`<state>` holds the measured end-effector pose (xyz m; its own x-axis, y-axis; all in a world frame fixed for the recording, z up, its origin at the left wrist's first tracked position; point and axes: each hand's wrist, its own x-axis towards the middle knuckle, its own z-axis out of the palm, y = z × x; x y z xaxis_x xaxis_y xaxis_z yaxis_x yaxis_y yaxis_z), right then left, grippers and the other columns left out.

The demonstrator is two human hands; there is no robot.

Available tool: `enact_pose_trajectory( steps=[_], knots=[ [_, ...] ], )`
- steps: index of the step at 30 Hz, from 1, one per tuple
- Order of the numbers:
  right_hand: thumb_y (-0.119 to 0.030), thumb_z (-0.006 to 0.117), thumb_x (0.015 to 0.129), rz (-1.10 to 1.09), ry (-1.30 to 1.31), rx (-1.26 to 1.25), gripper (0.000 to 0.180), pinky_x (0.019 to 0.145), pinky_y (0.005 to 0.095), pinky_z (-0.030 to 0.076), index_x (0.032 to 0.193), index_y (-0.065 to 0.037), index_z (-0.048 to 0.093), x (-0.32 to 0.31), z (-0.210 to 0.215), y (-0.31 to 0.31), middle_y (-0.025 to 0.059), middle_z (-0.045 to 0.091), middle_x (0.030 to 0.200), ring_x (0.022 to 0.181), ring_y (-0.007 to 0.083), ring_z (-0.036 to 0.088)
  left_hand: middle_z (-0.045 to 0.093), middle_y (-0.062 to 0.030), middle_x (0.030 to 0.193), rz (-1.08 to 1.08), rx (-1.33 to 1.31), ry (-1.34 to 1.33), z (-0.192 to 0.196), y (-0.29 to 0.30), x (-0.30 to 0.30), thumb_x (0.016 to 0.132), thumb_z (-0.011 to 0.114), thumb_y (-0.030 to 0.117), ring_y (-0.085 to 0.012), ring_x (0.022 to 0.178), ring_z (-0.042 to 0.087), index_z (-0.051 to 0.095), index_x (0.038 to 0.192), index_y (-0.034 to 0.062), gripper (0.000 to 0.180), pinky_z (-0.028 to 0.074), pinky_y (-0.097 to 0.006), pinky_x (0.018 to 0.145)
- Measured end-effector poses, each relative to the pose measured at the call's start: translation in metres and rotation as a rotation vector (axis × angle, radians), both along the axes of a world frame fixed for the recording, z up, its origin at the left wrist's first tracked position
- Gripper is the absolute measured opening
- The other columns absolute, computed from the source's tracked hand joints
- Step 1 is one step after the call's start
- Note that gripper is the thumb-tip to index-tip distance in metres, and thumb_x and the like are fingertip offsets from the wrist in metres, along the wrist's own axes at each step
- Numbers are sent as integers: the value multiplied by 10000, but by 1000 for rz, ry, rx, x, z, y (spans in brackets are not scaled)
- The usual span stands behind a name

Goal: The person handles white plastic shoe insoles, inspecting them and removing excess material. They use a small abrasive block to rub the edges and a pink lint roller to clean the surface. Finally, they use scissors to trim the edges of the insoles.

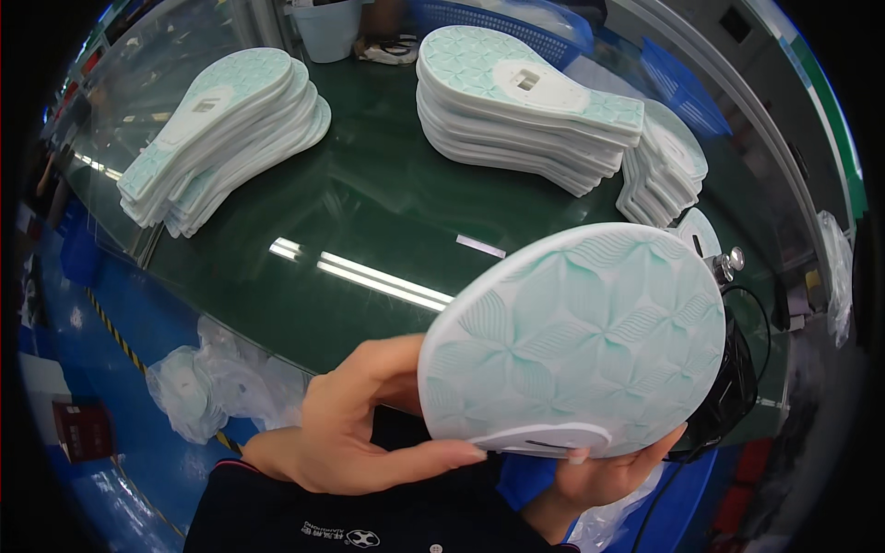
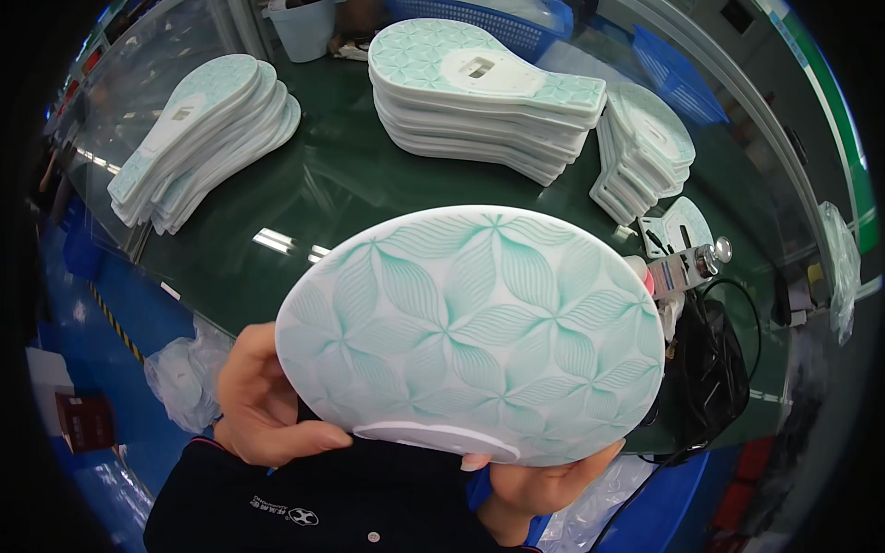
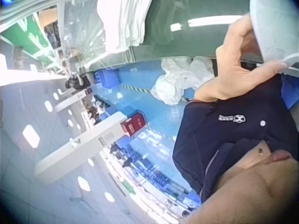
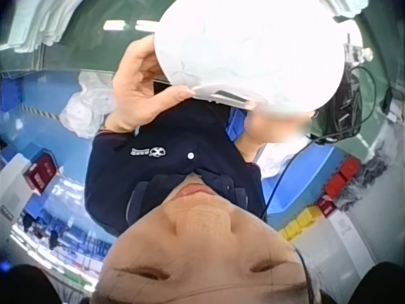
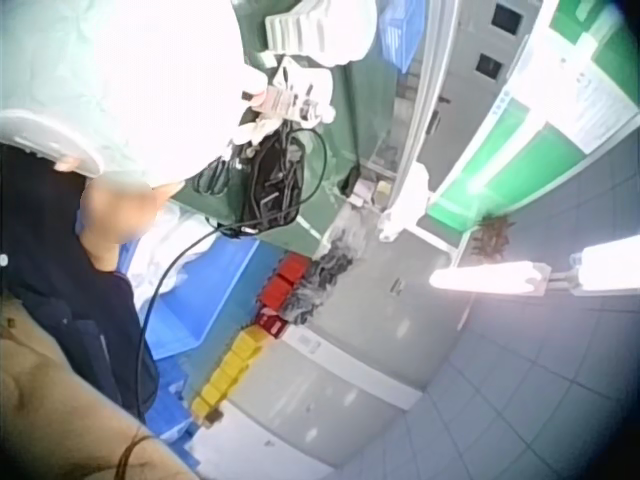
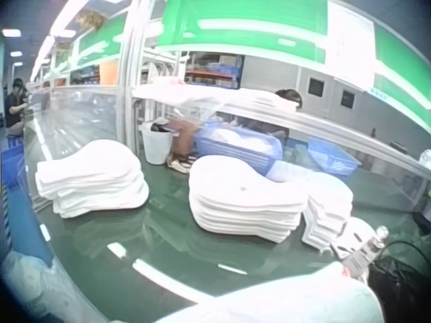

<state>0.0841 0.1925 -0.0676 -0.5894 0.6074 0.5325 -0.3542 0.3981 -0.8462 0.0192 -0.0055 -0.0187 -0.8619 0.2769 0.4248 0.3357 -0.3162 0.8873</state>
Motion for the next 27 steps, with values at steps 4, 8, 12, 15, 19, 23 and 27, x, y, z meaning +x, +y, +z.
enact_pose_trajectory(
  steps=[4, 8, 12, 15, 19, 23, 27],
  knots=[
    [-357, 759, 648, 40, -25, -485, 1025, 985, 377, 309, 1352, 42, 129, 1, 4, -12, 211, 301, 1346, 1198, 287, 374, 489, -216, 1143, 98, -66, 79, -4, 15, -10, 702, 706, -14, -179, 944, 577, 301, 1177, -45, 625, 498, -267, 748],
    [-352, 759, 652, -11, 33, -676, 1012, 982, 388, 315, 1354, 28, 136, -2, 15, -19, 208, 302, 1344, 1197, 290, 371, 608, -134, 909, 177, -34, 88, 2, 22, -13, 742, 678, 9, -134, 776, 614, 435, 1052, -39, 397, 498, -233, 661],
    [-363, 653, 718, 188, 118, -825, 876, 876, 397, 351, 1346, 8, 168, -2, 15, -18, 199, 360, 1275, 1039, 266, 402, 618, -74, 745, 256, -142, 94, 7, 19, -15, 839, 570, 75, -86, 646, 593, 496, 978, -33, 191, 464, -205, 573],
    [-385, 549, 780, 517, 113, -848, 759, 769, 405, 390, 1337, -8, 197, 3, 12, -11, 192, 421, 1204, 876, 242, 440, 611, -67, 706, 258, -279, 59, 9, 12, -15, 909, 449, 145, -73, 607, 574, 522, 952, -39, 203, 440, -201, 541],
    [-414, 410, 863, 801, 45, -838, 626, 625, 414, 443, 1326, -30, 235, 6, 7, -5, 183, 502, 1109, 660, 209, 490, 617, -82, 711, 200, -338, 20, 17, 3, -19, 952, 323, 191, -87, 615, 578, 544, 951, -47, 325, 431, -206, 543],
    [-411, 303, 934, 797, 80, -899, 525, 520, 416, 481, 1310, -45, 277, 4, 12, -3, 167, 572, 1019, 504, 170, 526, 654, -119, 768, 164, -325, -319, 15, -16, -20, 955, 288, 189, -121, 622, 607, 580, 888, -57, 388, 443, -204, 528],
    [-412, 295, 937, 828, 94, -820, 514, 542, 411, 484, 1301, -50, 289, 5, 8, 11, 142, 582, 996, 511, 157, 515, 657, -100, 721, -257, -853, -604, 3, -83, -15, 918, 409, 170, -118, 585, 618, 628, 802, -17, 311, 453, -211, 500]
  ],
)
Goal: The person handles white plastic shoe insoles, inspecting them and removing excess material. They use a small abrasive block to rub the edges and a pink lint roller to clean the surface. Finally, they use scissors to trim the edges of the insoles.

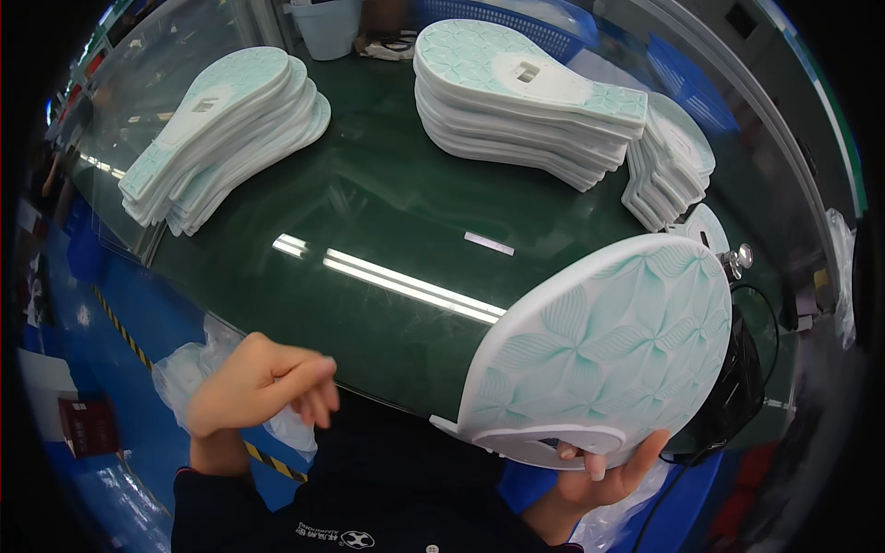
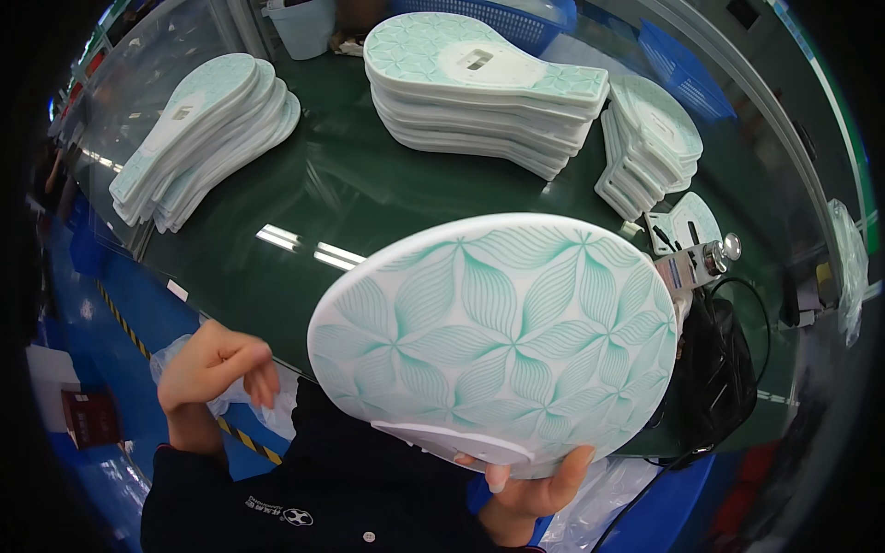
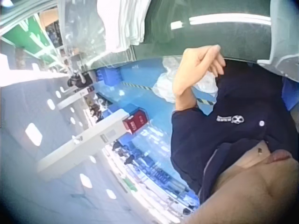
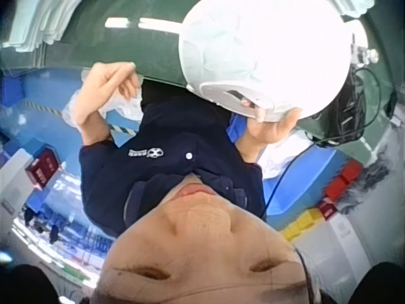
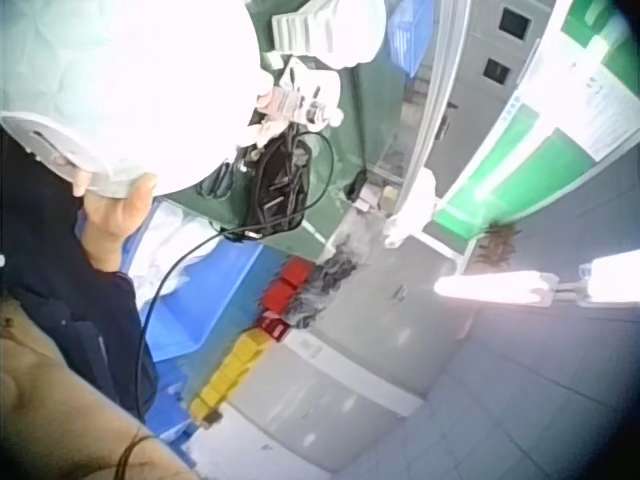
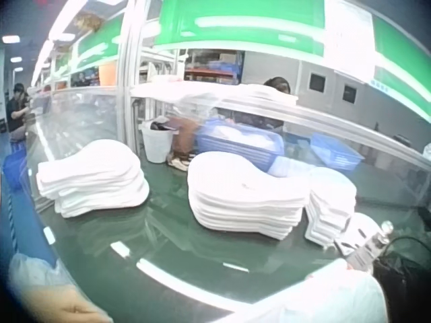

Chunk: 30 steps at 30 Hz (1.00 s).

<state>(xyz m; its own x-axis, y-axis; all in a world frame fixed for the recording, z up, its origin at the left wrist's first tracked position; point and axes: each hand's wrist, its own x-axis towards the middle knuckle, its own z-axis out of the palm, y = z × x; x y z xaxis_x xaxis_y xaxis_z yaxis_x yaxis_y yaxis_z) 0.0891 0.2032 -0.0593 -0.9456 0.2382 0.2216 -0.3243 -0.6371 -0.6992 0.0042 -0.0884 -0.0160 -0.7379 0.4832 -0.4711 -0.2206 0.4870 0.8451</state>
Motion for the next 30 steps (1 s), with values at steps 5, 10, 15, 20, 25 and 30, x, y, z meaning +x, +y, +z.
enact_pose_trajectory(
  steps=[5, 10, 15, 20, 25, 30],
  knots=[
    [-415, 286, 939, 110, 13, -148, 504, 558, 409, 481, 1296, -60, 303, -13, 0, -7, 124, 586, 976, 507, 149, 496, 647, -125, 883, -252, -107, 225, -23, -34, 9, 807, 576, 93, -170, 765, 637, 615, 1010, 35, 214, 494, -245, 632],
    [-411, 288, 939, 158, -35, -154, 503, 562, 429, 479, 1301, -62, 301, -10, 1, -11, 138, 565, 1039, 506, 167, 506, 506, -178, 1205, 22, 455, 459, -11, 20, 4, 781, 616, 81, -216, 1050, 546, 347, 1302, -13, 594, 451, -286, 843],
    [-392, 285, 941, 22, -236, -135, 537, 687, 409, 477, 1325, -18, 256, -14, -5, -24, 151, 529, 1128, 639, 186, 558, 478, -193, 1197, 219, 758, 223, -13, 80, 7, 856, 529, 83, -215, 1012, 550, 288, 1285, -60, 512, 458, -302, 849],
    [-288, 357, 942, -241, -477, 668, 413, 714, 222, 417, 1164, 32, 496, -32, -18, 34, 98, 534, 1126, 776, 87, 516, 501, -231, 1116, 513, 847, 49, -11, 108, -5, 866, 452, 94, -264, 863, 612, 302, 1232, -82, 432, 569, -300, 570],
    [-88, 680, 722, -712, -653, 1383, 286, 629, 257, 399, 993, -61, 594, -46, -45, 69, 50, 502, 876, 702, 138, 455, 521, -235, 1041, 507, 784, 139, -9, 102, -1, 849, 479, 76, -260, 758, 630, 322, 1170, -76, 388, 567, -304, 486],
    [-104, 698, 695, -672, -559, 1476, 214, 681, 293, 402, 872, -42, 594, -56, -54, 74, 68, 518, 841, 736, 188, 479, 542, -208, 985, 398, 848, 78, -8, 93, 7, 855, 480, 11, -254, 805, 621, 366, 1027, -38, 212, 581, -350, 594]
  ],
)
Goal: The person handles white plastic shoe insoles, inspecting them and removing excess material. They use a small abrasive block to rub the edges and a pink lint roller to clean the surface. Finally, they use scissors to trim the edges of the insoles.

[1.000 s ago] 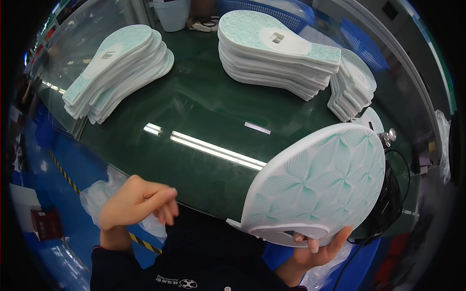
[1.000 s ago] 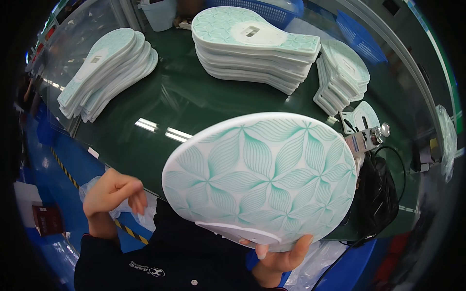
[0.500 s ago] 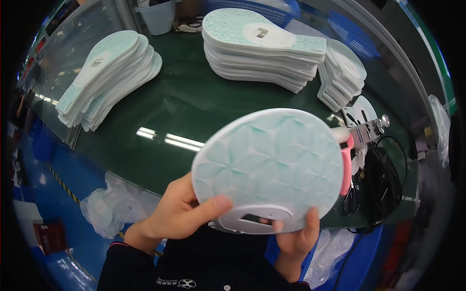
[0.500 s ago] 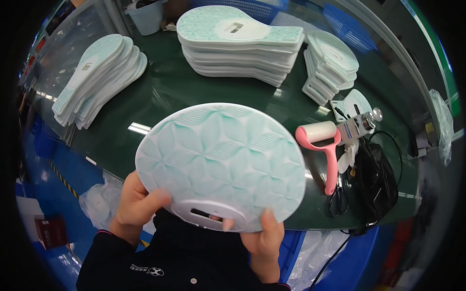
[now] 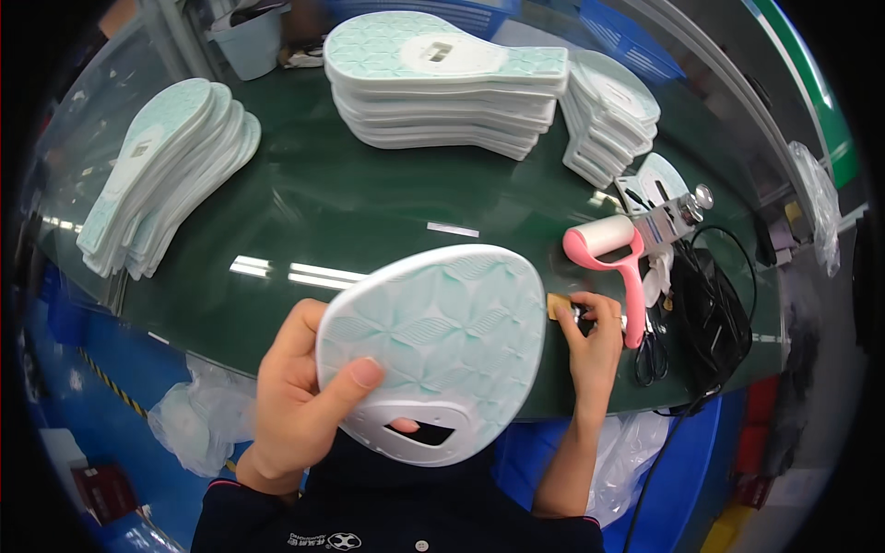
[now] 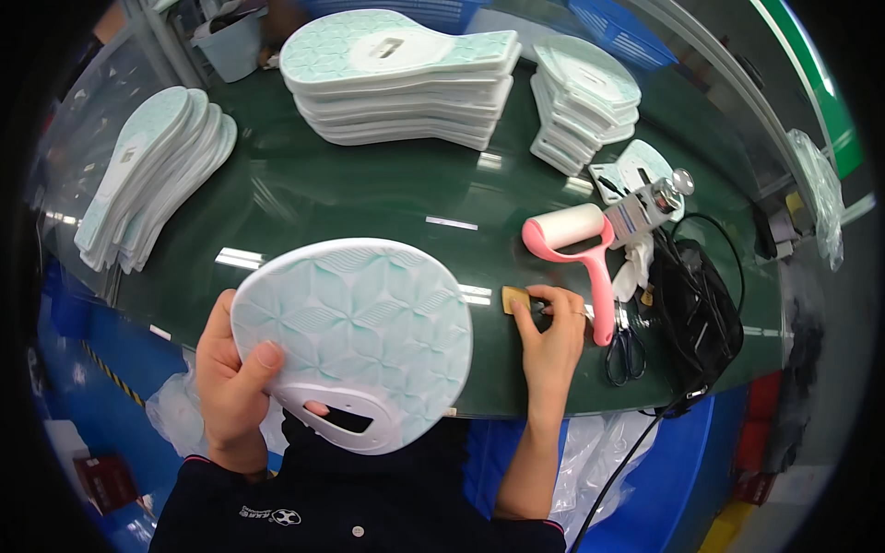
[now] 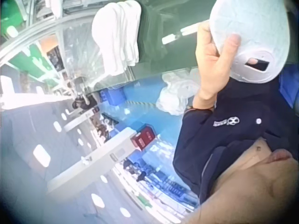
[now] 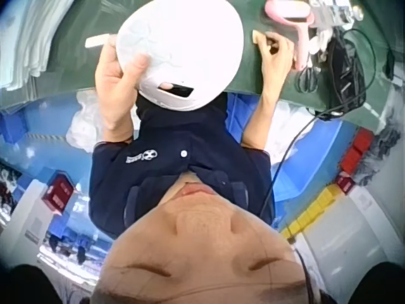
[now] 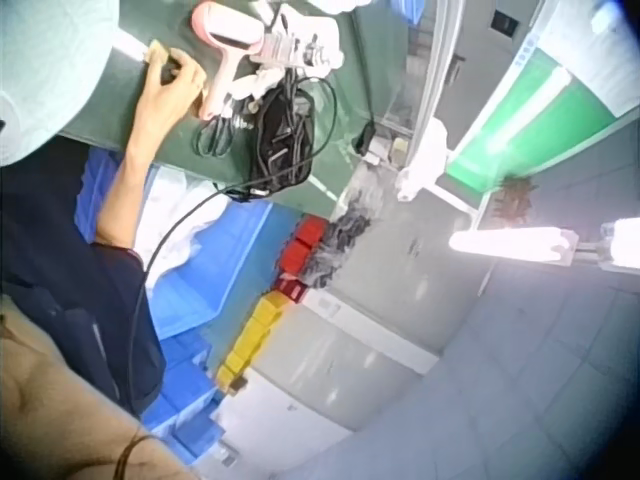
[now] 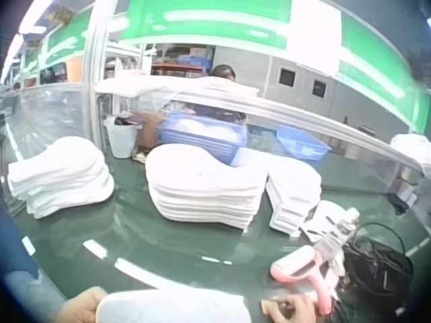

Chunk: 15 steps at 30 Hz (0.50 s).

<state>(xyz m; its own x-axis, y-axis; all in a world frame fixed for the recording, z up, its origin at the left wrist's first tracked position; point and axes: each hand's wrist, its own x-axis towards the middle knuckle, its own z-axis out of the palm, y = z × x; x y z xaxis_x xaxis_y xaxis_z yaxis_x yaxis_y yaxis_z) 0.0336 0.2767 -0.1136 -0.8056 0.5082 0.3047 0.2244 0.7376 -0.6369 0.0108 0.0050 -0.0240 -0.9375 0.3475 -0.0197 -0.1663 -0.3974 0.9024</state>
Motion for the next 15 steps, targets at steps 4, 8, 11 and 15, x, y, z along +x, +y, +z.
enact_pose_trajectory(
  steps=[4, 8, 11, 15],
  knots=[
    [-114, 620, 793, 21, 119, -323, 120, 595, 253, 398, 832, -25, 551, 3, 1, 3, 38, 528, 814, 678, 103, 479, 530, -213, 1034, -91, 83, 34, 10, -5, 7, 911, 413, 77, -226, 855, 609, 337, 1066, -33, 205, 556, -353, 687],
    [-99, 482, 891, 3, 409, -629, 119, 406, 158, 342, 971, -24, 439, 16, 36, -19, 92, 551, 846, 633, 58, 466, 555, -196, 1006, -105, 72, 61, 13, -4, 12, 936, 354, 116, -175, 859, 601, 353, 1085, -47, 221, 539, -319, 719],
    [-74, 465, 876, -56, 590, -611, 136, 378, 153, 311, 981, 3, 423, 20, 85, -68, 105, 535, 772, 545, 73, 461, 583, -181, 964, -116, 120, 97, 6, -3, 13, 938, 351, 115, -167, 846, 604, 378, 1060, -51, 208, 525, -292, 714],
    [-94, 531, 776, 416, 641, -409, 190, 472, 167, 300, 898, -10, 412, 32, 101, -97, 57, 460, 629, 463, 82, 397, 605, -162, 934, -78, 17, 189, 8, 7, 17, 933, 379, 118, -152, 806, 613, 405, 1056, -58, 216, 502, -258, 693]
  ],
)
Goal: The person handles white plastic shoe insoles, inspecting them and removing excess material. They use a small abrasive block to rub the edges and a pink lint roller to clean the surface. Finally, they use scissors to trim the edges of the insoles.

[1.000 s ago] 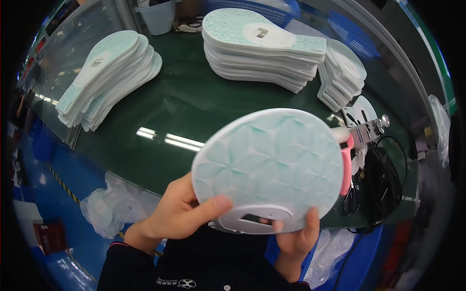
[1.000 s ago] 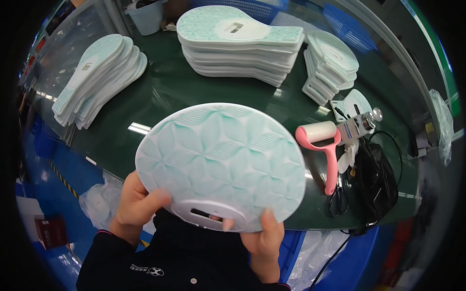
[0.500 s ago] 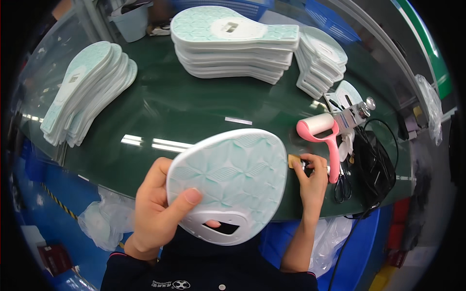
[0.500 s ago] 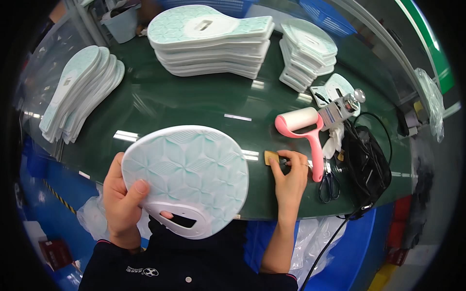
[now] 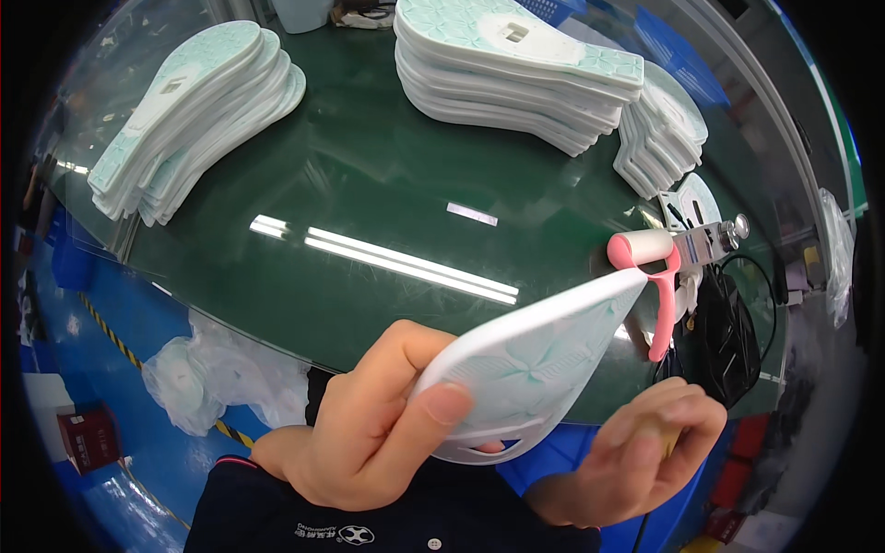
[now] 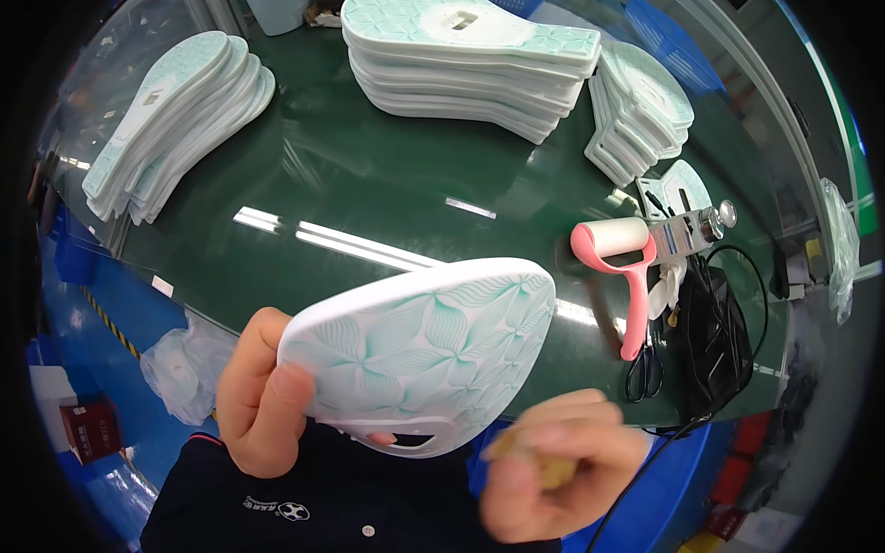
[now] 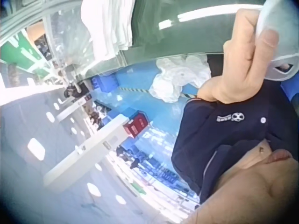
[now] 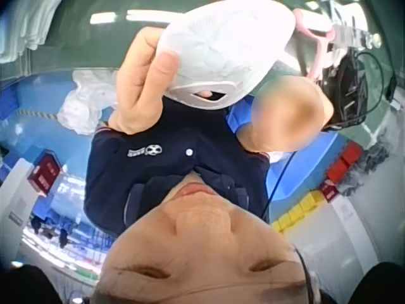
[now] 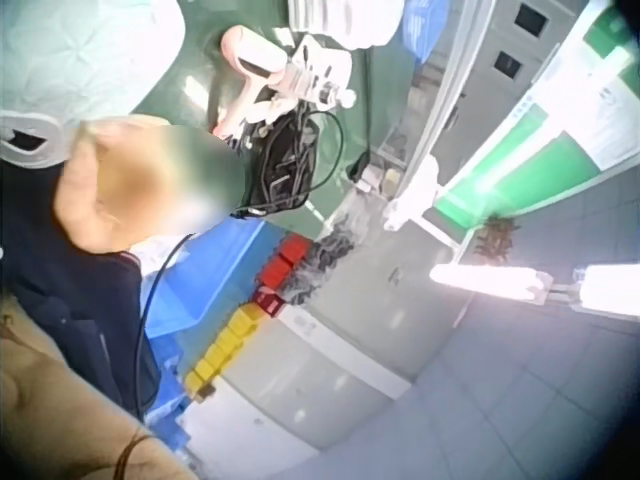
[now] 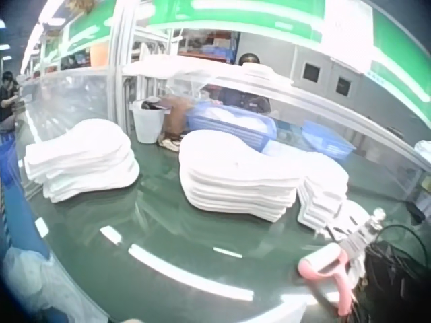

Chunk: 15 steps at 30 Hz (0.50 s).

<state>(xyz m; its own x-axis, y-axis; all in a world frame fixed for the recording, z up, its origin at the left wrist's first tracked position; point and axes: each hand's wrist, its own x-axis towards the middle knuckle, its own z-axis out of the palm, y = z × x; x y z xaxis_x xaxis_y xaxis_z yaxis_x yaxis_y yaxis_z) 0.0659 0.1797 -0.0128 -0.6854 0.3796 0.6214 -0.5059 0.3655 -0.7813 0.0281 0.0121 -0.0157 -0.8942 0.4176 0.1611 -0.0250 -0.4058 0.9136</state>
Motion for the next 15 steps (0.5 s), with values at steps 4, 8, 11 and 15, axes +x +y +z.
enact_pose_trajectory(
  steps=[4, 8, 11, 15],
  knots=[
    [-39, 606, 692, 240, 69, -3, 265, 492, 178, 292, 855, -41, 397, -16, -3, -33, 39, 463, 582, 502, 85, 385, 625, -150, 859, 105, -135, 105, -1, -4, 6, 921, 423, 119, -140, 750, 620, 445, 1040, -62, 218, 494, -246, 662],
    [29, 602, 659, 300, 68, 118, 294, 499, 190, 303, 861, -51, 404, -15, 3, -30, 30, 475, 592, 502, 88, 391, 634, -140, 789, 126, -95, 111, 3, -4, 9, 915, 441, 117, -135, 716, 623, 474, 1012, -60, 204, 494, -243, 645],
    [54, 595, 650, 267, 99, 201, 300, 499, 194, 311, 862, -55, 411, -18, 1, -34, 25, 482, 608, 500, 90, 396, 634, -139, 805, 127, -147, 148, 3, -9, 10, 912, 449, 115, -140, 720, 625, 478, 1012, -59, 203, 497, -245, 650],
    [58, 595, 650, 272, 26, 237, 297, 505, 194, 325, 862, -58, 423, -12, 5, -31, 23, 490, 627, 497, 93, 406, 633, -136, 812, 140, -210, 227, 6, -7, 8, 906, 461, 112, -142, 714, 627, 483, 1009, -60, 201, 498, -243, 642]
  ],
)
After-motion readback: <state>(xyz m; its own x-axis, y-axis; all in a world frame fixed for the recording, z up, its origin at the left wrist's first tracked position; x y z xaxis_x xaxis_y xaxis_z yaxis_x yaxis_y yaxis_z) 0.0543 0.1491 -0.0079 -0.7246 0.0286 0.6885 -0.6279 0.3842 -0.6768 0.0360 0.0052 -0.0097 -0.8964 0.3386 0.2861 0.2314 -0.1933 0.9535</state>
